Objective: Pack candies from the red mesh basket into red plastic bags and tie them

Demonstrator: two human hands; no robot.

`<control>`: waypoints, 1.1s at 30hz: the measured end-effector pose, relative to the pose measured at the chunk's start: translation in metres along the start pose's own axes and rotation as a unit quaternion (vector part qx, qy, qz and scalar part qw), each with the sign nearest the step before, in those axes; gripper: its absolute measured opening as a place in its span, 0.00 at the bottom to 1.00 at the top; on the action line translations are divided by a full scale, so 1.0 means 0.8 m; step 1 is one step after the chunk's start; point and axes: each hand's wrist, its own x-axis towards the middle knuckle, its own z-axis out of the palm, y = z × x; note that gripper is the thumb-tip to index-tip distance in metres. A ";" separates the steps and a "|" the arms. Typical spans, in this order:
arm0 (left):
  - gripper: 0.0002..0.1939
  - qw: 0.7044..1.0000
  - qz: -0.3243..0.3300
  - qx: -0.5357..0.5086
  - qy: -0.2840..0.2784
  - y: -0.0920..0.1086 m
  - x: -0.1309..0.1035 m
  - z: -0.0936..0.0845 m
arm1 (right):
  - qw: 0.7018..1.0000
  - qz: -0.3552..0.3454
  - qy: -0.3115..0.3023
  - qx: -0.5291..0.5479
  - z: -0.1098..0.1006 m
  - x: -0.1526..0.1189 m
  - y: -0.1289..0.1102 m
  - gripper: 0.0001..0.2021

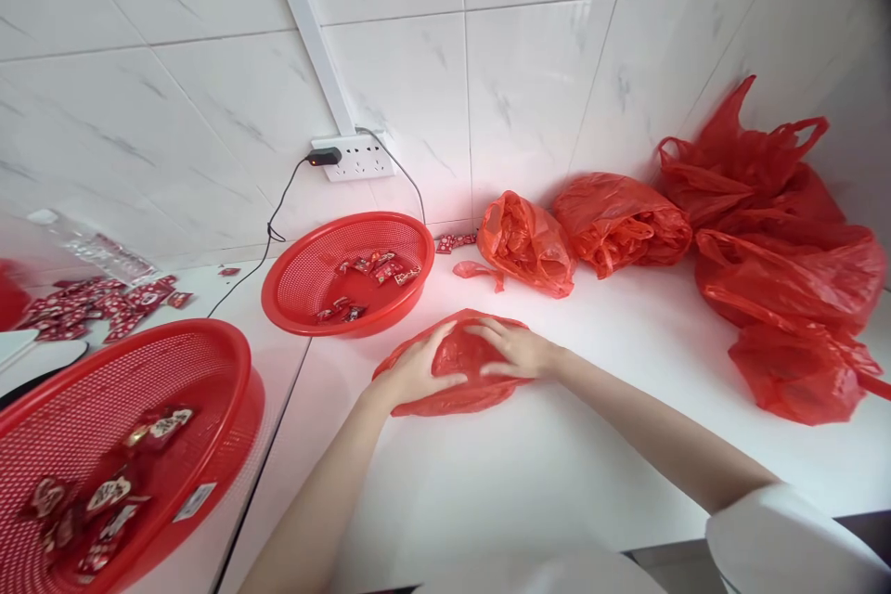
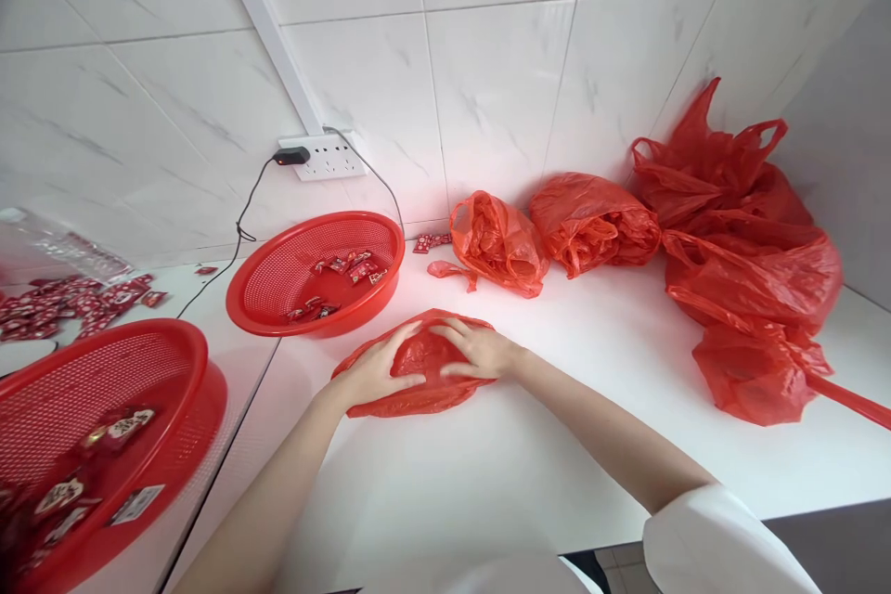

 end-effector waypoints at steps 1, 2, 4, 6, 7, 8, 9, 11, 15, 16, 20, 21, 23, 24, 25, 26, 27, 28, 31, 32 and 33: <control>0.44 1.000 0.005 -0.021 0.008 -0.004 0.003 0.001 | 0.999 0.033 0.022 0.018 0.004 0.002 0.004 0.27; 0.43 0.999 0.009 -0.039 0.014 -0.008 0.005 0.001 | 0.997 0.058 0.045 0.030 0.007 0.004 0.008 0.23; 0.43 0.997 0.015 -0.066 0.022 -0.015 0.010 0.003 | 0.993 0.080 0.075 0.039 0.011 0.008 0.014 0.20; 0.42 0.996 0.020 -0.076 0.034 -0.022 0.014 0.006 | 0.994 0.068 0.068 0.049 0.011 0.010 0.018 0.25; 0.41 0.996 0.023 -0.077 0.041 -0.025 0.016 0.008 | 0.995 0.061 0.059 0.056 0.011 0.009 0.020 0.29; 0.41 0.996 0.025 -0.077 0.047 -0.029 0.018 0.009 | 0.995 0.056 0.050 0.065 0.010 0.008 0.021 0.33; 0.41 0.995 0.027 -0.078 0.053 -0.033 0.020 0.011 | 0.995 0.054 0.042 0.075 0.009 0.007 0.023 0.36; 0.43 0.994 0.032 -0.080 0.061 -0.039 0.023 0.014 | 0.994 0.052 0.028 0.088 0.009 0.004 0.025 0.41; 0.33 0.991 0.039 -0.095 0.081 -0.044 0.025 0.020 | 0.995 0.043 0.022 0.084 0.012 -0.001 0.026 0.42; 0.28 0.990 0.040 -0.099 0.092 -0.045 0.025 0.022 | 0.996 0.038 0.032 0.074 0.013 -0.002 0.026 0.40; 0.21 0.989 0.045 -0.055 0.132 -0.045 0.028 0.028 | 0.993 0.015 0.115 -0.015 0.018 -0.003 0.027 0.21; 0.22 0.989 0.046 -0.035 0.135 -0.045 0.028 0.029 | 0.991 0.012 0.132 -0.037 0.020 -0.003 0.028 0.17; 0.24 0.990 0.045 -0.001 0.135 -0.045 0.028 0.031 | 0.987 0.003 0.151 -0.061 0.023 -0.003 0.026 0.15; 0.24 0.990 0.043 0.013 0.132 -0.045 0.028 0.031 | 0.986 -0.007 0.157 -0.062 0.024 -0.003 0.024 0.15; 0.24 0.991 0.040 0.027 0.128 -0.044 0.028 0.031 | 0.985 -0.018 0.163 -0.059 0.025 -0.002 0.020 0.16; 0.25 0.991 0.038 0.040 0.121 -0.044 0.027 0.031 | 0.984 -0.030 0.166 -0.056 0.025 -0.002 0.016 0.16; 0.25 0.992 0.036 0.051 0.114 -0.043 0.026 0.032 | 0.985 -0.043 0.160 -0.051 0.024 -0.001 0.010 0.17; 0.25 0.992 0.033 0.060 0.108 -0.041 0.025 0.032 | 0.987 -0.055 0.142 -0.045 0.023 0.000 0.005 0.20; 0.24 0.991 0.012 0.053 0.125 -0.029 0.021 0.035 | 0.997 -0.065 0.042 -0.030 0.019 0.004 -0.006 0.31; 0.23 0.989 -0.004 0.022 0.143 -0.022 0.020 0.035 | 0.998 -0.060 0.012 -0.027 0.018 0.005 -0.007 0.30; 0.23 0.985 -0.027 -0.035 0.167 -0.015 0.018 0.034 | 0.998 -0.052 -0.007 -0.025 0.018 0.006 -0.007 0.28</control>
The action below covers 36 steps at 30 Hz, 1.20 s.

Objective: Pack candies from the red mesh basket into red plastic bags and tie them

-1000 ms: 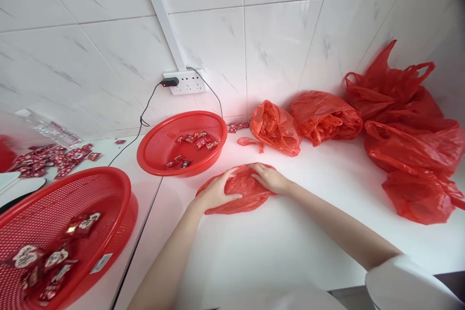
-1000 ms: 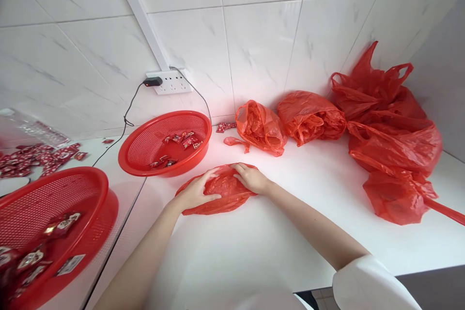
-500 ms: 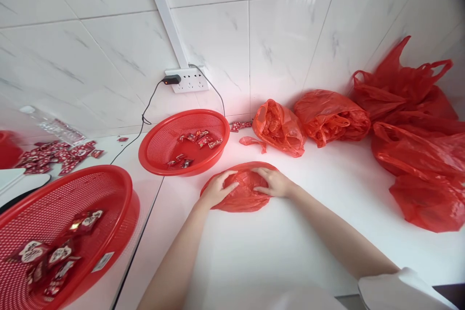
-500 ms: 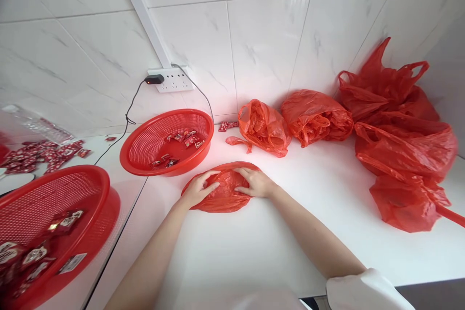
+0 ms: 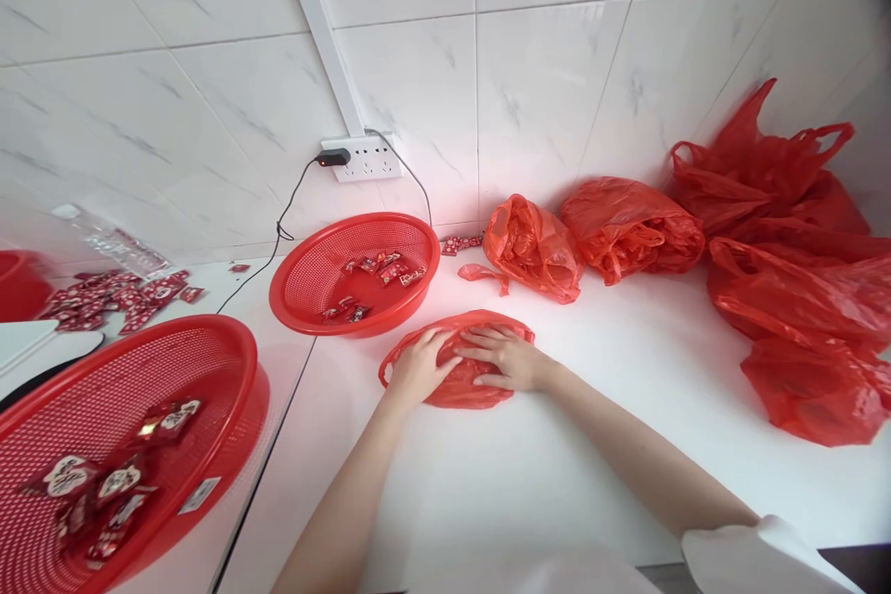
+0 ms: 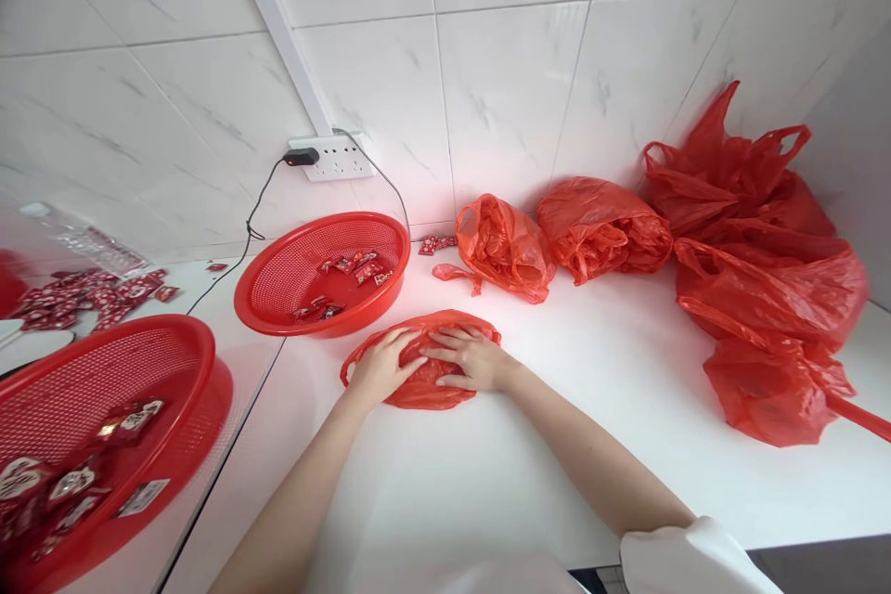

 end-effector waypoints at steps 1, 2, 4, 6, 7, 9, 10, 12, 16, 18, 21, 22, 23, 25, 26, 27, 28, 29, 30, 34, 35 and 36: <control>0.24 0.995 -0.046 -0.085 0.020 0.007 -0.001 -0.003 | 1.000 0.007 -0.010 0.002 0.000 0.000 0.001 0.27; 0.26 0.978 -0.096 -0.185 0.032 0.014 -0.001 -0.008 | 1.000 0.013 -0.014 0.002 0.000 0.000 0.001 0.25; 0.31 0.897 -0.194 -0.397 0.025 0.023 0.002 -0.024 | 1.000 0.019 -0.011 0.001 0.001 0.000 0.003 0.24; 0.40 0.843 -0.215 -0.492 0.001 0.022 0.006 -0.045 | 1.000 0.023 -0.004 -0.001 0.002 -0.001 0.003 0.24; 0.43 0.793 -0.232 -0.563 -0.002 0.018 0.009 -0.056 | 1.000 0.020 0.000 -0.002 0.002 -0.001 0.002 0.24; 0.45 0.712 -0.277 -0.645 0.015 0.006 0.013 -0.075 | 1.000 0.002 0.018 -0.008 0.003 -0.002 0.002 0.25; 0.44 0.676 -0.301 -0.672 0.022 -0.001 0.015 -0.081 | 0.999 -0.010 0.034 -0.014 0.004 -0.003 0.002 0.24; 0.37 0.638 -0.336 -0.692 0.038 -0.011 0.016 -0.086 | 0.996 -0.029 0.079 -0.032 0.006 -0.004 0.004 0.22; 0.15 0.629 -0.296 -0.707 0.126 -0.017 0.010 -0.069 | 0.984 -0.039 0.153 -0.081 0.011 -0.009 0.009 0.18; 0.10 0.640 -0.244 -0.707 0.176 -0.019 0.004 -0.055 | 0.979 -0.038 0.174 -0.094 0.012 -0.011 0.012 0.17; 0.10 0.663 -0.202 -0.695 0.194 -0.029 -0.002 -0.038 | 0.976 -0.025 0.190 -0.105 0.014 -0.013 0.016 0.17; 0.09 0.673 -0.199 -0.687 0.188 -0.034 -0.003 -0.033 | 0.975 -0.020 0.193 -0.109 0.015 -0.013 0.017 0.17; 0.07 0.684 -0.197 -0.679 0.181 -0.039 -0.003 -0.030 | 0.974 -0.016 0.195 -0.112 0.016 -0.014 0.018 0.16; 0.03 0.704 -0.196 -0.663 0.163 -0.048 -0.001 -0.025 | 0.972 -0.016 0.205 -0.114 0.017 -0.015 0.019 0.15; 0.03 0.711 -0.196 -0.658 0.154 -0.052 0.000 -0.023 | 0.971 -0.020 0.213 -0.110 0.017 -0.015 0.018 0.15; 0.03 0.716 -0.197 -0.653 0.145 -0.054 0.001 -0.022 | 0.970 -0.022 0.221 -0.103 0.016 -0.015 0.017 0.15; 0.02 0.720 -0.198 -0.650 0.137 -0.056 0.003 -0.020 | 0.969 -0.021 0.229 -0.093 0.014 -0.013 0.015 0.14; 0.02 0.723 -0.200 -0.648 0.132 -0.057 0.003 -0.018 | 0.968 -0.017 0.238 -0.080 0.010 -0.011 0.012 0.14; 0.02 0.727 -0.200 -0.644 0.128 -0.057 0.004 -0.017 | 0.967 -0.011 0.246 -0.065 0.005 -0.006 0.008 0.14; 0.07 0.742 -0.207 -0.627 0.119 -0.055 0.005 -0.012 | 0.961 0.028 0.276 0.002 -0.020 0.029 -0.009 0.12; 0.09 0.745 -0.209 -0.623 0.116 -0.055 0.005 -0.011 | 0.961 0.044 0.272 0.012 -0.025 0.042 -0.012 0.11; 0.11 0.748 -0.211 -0.620 0.113 -0.055 0.005 -0.011 | 0.964 0.062 0.259 0.017 -0.027 0.056 -0.014 0.11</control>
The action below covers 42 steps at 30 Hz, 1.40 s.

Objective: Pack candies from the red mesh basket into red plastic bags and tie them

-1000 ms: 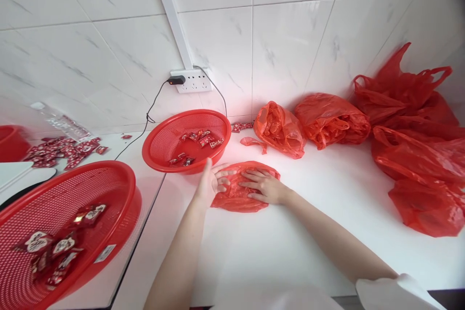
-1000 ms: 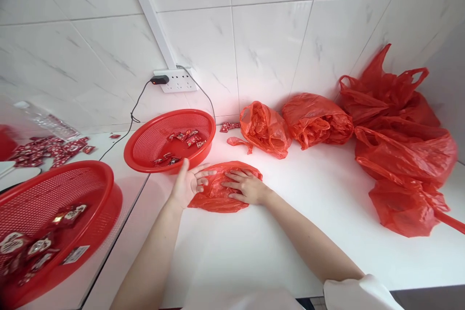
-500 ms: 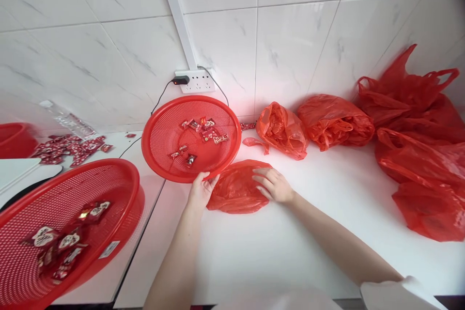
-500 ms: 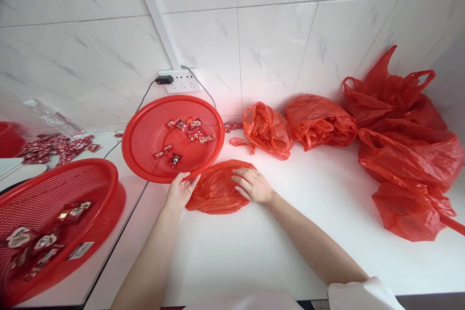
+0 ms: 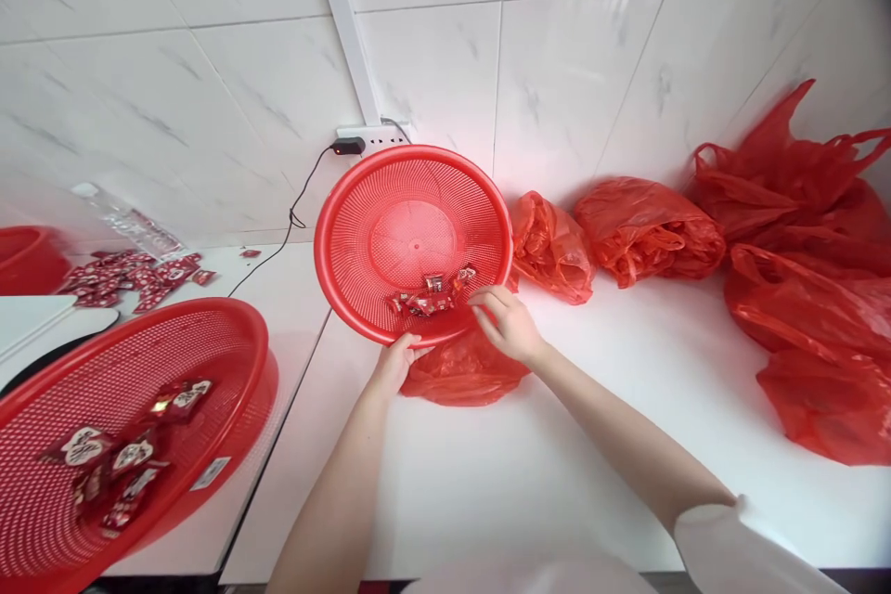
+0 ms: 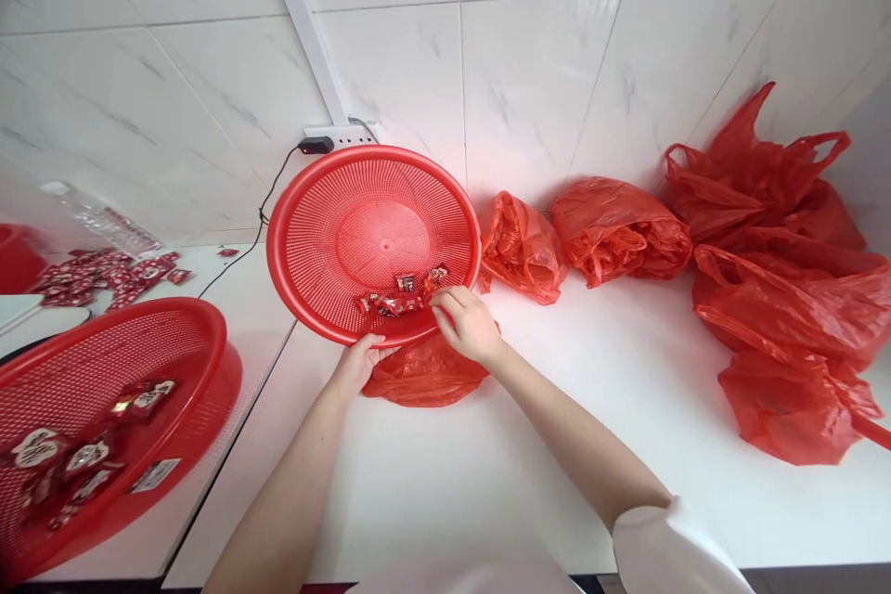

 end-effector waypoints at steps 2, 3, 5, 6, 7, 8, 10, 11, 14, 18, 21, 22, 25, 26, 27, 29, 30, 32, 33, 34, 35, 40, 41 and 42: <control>0.16 1.000 -0.003 0.009 -0.009 -0.001 0.001 0.000 | 0.998 0.037 -0.052 -0.010 0.016 0.022 -0.005 0.12; 0.19 1.000 -0.005 0.013 -0.015 -0.001 0.001 0.001 | 0.995 0.053 -0.082 -0.014 0.026 0.031 -0.005 0.13; 0.22 0.999 -0.009 0.020 -0.025 -0.001 0.002 0.001 | 0.989 0.079 -0.123 -0.014 0.050 0.045 -0.004 0.17; 0.22 0.999 -0.011 0.022 -0.027 -0.002 0.002 0.001 | 0.987 0.092 -0.130 -0.012 0.061 0.050 -0.003 0.20; 0.21 0.999 -0.013 0.021 -0.025 -0.002 0.002 0.002 | 0.986 0.104 -0.129 -0.008 0.072 0.054 -0.002 0.23; 0.20 1.000 -0.014 0.018 -0.022 -0.001 0.001 0.002 | 0.985 0.116 -0.126 -0.002 0.080 0.056 0.000 0.25; 0.18 1.000 -0.015 0.009 -0.015 -0.001 0.001 0.002 | 0.983 0.143 -0.116 0.021 0.091 0.060 0.003 0.22; 0.16 1.000 -0.016 0.004 -0.013 0.000 0.001 0.002 | 0.981 0.156 -0.109 0.037 0.093 0.062 0.004 0.19; 0.14 1.000 -0.022 -0.007 -0.020 0.001 0.000 0.001 | 0.971 0.201 -0.078 0.104 0.087 0.065 0.006 0.13; 0.13 0.999 -0.036 -0.027 -0.017 0.001 0.002 0.000 | 0.941 0.249 -0.056 0.221 0.058 0.065 0.003 0.21; 0.14 0.998 -0.045 -0.033 -0.021 0.001 0.003 0.000 | 0.862 0.287 -0.061 0.413 0.029 0.060 -0.005 0.21; 0.14 0.998 -0.048 -0.035 -0.024 0.001 0.003 0.000 | 0.819 0.306 -0.065 0.481 0.019 0.057 -0.008 0.20; 0.14 0.997 -0.065 -0.032 -0.025 0.003 0.002 0.001 | 0.744 0.348 -0.086 0.563 -0.005 0.049 -0.015 0.22; 0.14 0.997 -0.071 -0.028 -0.022 0.003 0.001 0.002 | 0.748 0.353 -0.092 0.555 -0.010 0.046 -0.016 0.21; 0.14 0.997 -0.074 -0.022 -0.020 0.004 0.001 0.003 | 0.756 0.353 -0.095 0.543 -0.015 0.045 -0.016 0.21; 0.13 0.997 -0.069 -0.013 -0.015 0.004 0.000 0.004 | 0.767 0.351 -0.091 0.529 -0.021 0.042 -0.013 0.21; 0.13 0.998 -0.065 -0.009 -0.014 0.004 0.000 0.004 | 0.769 0.350 -0.087 0.527 -0.023 0.041 -0.011 0.21; 0.13 0.998 -0.063 -0.003 -0.014 0.003 0.000 0.003 | 0.768 0.352 -0.084 0.528 -0.024 0.039 -0.005 0.21; 0.14 0.998 -0.067 -0.001 -0.016 0.003 0.000 0.003 | 0.768 0.352 -0.086 0.529 -0.025 0.038 -0.003 0.21; 0.14 0.997 -0.073 -0.001 -0.018 0.003 0.001 0.002 | 0.768 0.350 -0.086 0.530 -0.025 0.038 -0.001 0.22; 0.14 0.997 -0.078 -0.001 -0.018 0.003 0.001 0.001 | 0.768 0.346 -0.083 0.532 -0.025 0.037 0.000 0.22; 0.12 0.997 -0.073 -0.008 -0.008 0.003 0.004 -0.001 | 0.768 0.341 -0.016 0.542 -0.022 0.040 -0.005 0.21; 0.12 0.997 -0.071 -0.010 -0.008 0.003 0.004 -0.001 | 0.762 0.355 -0.003 0.541 -0.022 0.042 -0.006 0.20; 0.12 0.997 -0.072 -0.012 -0.008 0.003 0.004 -0.001 | 0.754 0.371 0.008 0.542 -0.021 0.043 -0.008 0.18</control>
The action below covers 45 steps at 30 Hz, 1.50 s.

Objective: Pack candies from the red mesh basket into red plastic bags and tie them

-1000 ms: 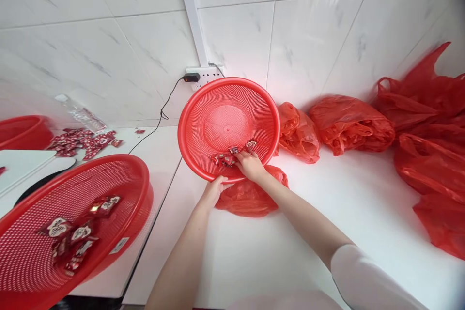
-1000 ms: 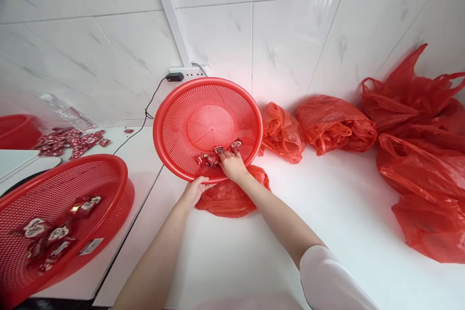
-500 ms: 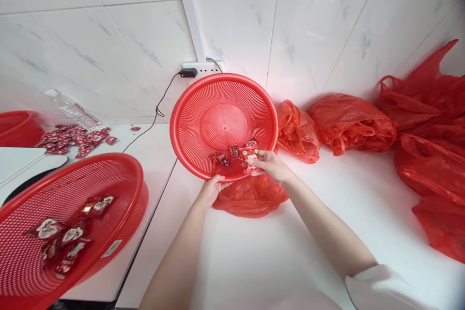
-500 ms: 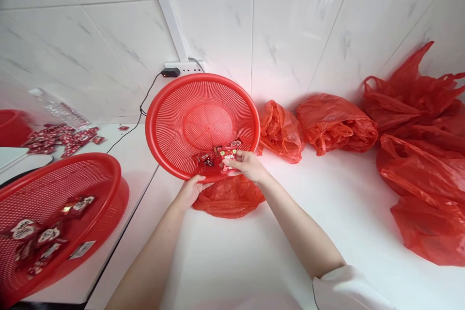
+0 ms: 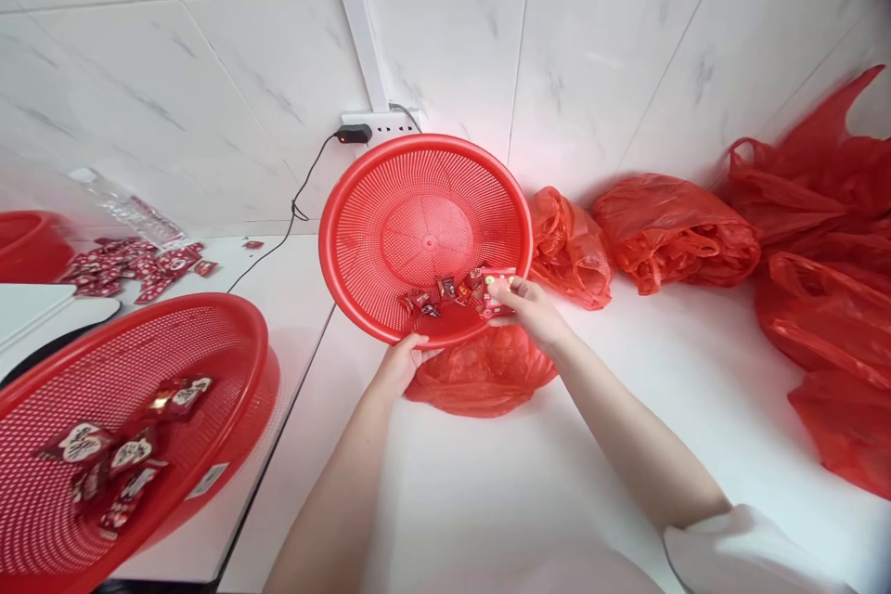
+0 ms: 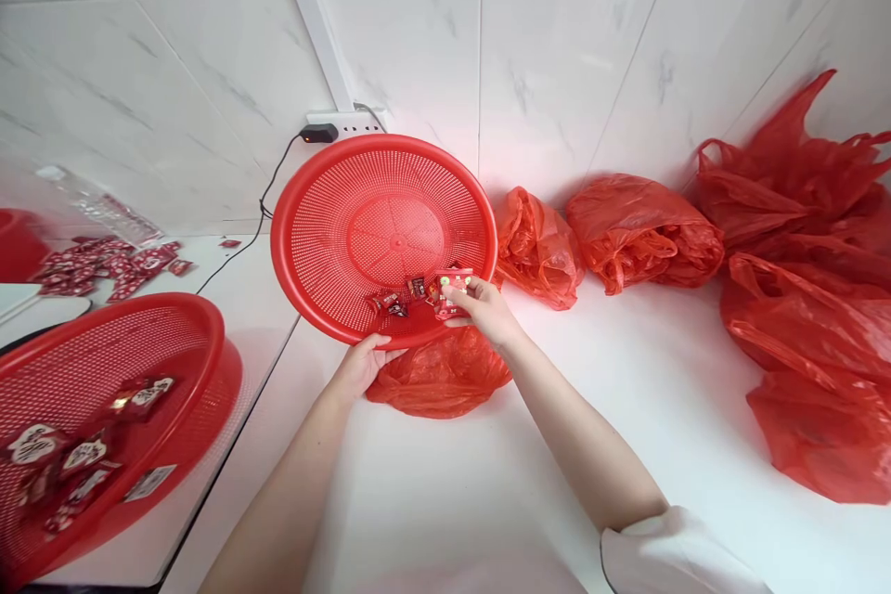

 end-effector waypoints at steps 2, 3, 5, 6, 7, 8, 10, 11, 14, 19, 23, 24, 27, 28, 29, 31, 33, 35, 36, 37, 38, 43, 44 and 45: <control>0.13 1.000 -0.011 -0.002 0.000 0.000 0.000 0.000 | 0.999 0.016 0.016 0.029 0.004 0.001 -0.001 0.21; 0.13 1.000 -0.018 -0.003 -0.002 0.000 0.000 -0.001 | 0.999 0.020 0.013 0.043 0.005 0.001 -0.001 0.25; 0.12 1.000 -0.024 -0.005 -0.007 0.000 0.001 -0.001 | 0.998 0.017 0.004 0.059 0.007 0.001 -0.002 0.30; 0.13 1.000 -0.024 -0.006 -0.010 0.000 0.001 -0.002 | 0.998 0.011 0.001 0.058 0.008 0.000 -0.003 0.30; 0.13 1.000 -0.024 -0.007 -0.012 0.000 0.001 -0.002 | 0.999 0.002 0.001 0.053 0.008 -0.001 -0.003 0.31; 0.13 1.000 -0.022 -0.006 -0.013 -0.001 0.001 -0.002 | 0.999 -0.012 0.004 0.042 0.009 -0.002 -0.004 0.31; 0.13 1.000 -0.013 -0.004 -0.014 -0.002 0.002 -0.002 | 0.999 -0.047 0.014 0.005 0.009 -0.005 -0.006 0.32; 0.14 1.000 -0.006 -0.002 -0.015 -0.002 0.002 -0.002 | 0.998 -0.061 0.020 -0.024 0.009 -0.007 -0.007 0.32; 0.15 1.000 0.015 0.004 -0.023 -0.004 0.003 -0.002 | 0.987 -0.072 0.041 -0.137 0.008 -0.009 -0.003 0.32; 0.17 1.000 0.023 0.005 -0.018 -0.002 0.002 0.001 | 0.916 -0.068 0.003 -0.396 0.009 -0.009 0.011 0.31; 0.13 1.000 0.018 -0.007 -0.005 0.000 0.000 0.004 | 0.768 -0.062 0.008 -0.637 0.010 -0.011 0.012 0.29; 0.12 1.000 0.019 -0.011 -0.002 0.000 0.000 0.003 | 0.740 -0.077 0.027 -0.668 0.011 -0.011 0.011 0.27; 0.10 0.999 0.037 -0.018 -0.004 -0.004 -0.001 0.002 | 0.701 -0.143 0.072 -0.695 0.010 -0.010 0.009 0.19; 0.10 0.999 0.045 -0.017 -0.008 -0.006 -0.002 0.002 | 0.695 -0.168 0.073 -0.695 0.009 -0.008 0.011 0.17; 0.10 0.998 0.052 -0.015 -0.015 -0.008 -0.002 0.003 | 0.690 -0.192 0.066 -0.695 0.009 -0.007 0.013 0.16; 0.12 0.998 0.057 -0.011 -0.034 -0.012 -0.003 0.004 | 0.682 -0.226 0.034 -0.695 0.008 -0.003 0.022 0.14; 0.15 0.998 0.050 -0.003 -0.050 -0.014 -0.005 0.006 | 0.673 -0.230 0.010 -0.703 0.007 0.001 0.032 0.15; 0.17 0.998 0.035 0.012 -0.059 -0.016 -0.009 0.008 | 0.664 -0.211 0.006 -0.717 0.006 0.004 0.042 0.21; 0.18 0.997 0.028 0.020 -0.063 -0.018 -0.011 0.008 | 0.661 -0.199 0.010 -0.724 0.006 0.005 0.046 0.24; 0.18 0.997 0.022 0.027 -0.069 -0.019 -0.014 0.009 | 0.658 -0.189 0.017 -0.729 0.006 0.006 0.049 0.25; 0.18 0.997 0.021 0.032 -0.074 -0.022 -0.016 0.009 | 0.658 -0.181 0.024 -0.731 0.005 0.006 0.050 0.25; 0.17 0.996 0.021 0.036 -0.075 -0.035 -0.025 0.016 | 0.711 -0.123 0.030 -0.691 -0.002 0.008 0.045 0.14; 0.17 0.997 0.014 0.032 -0.074 -0.037 -0.025 0.018 | 0.723 -0.114 0.028 -0.680 -0.004 0.008 0.043 0.11; 0.18 0.997 0.008 0.027 -0.074 -0.037 -0.026 0.020 | 0.734 -0.108 0.029 -0.670 -0.006 0.008 0.040 0.10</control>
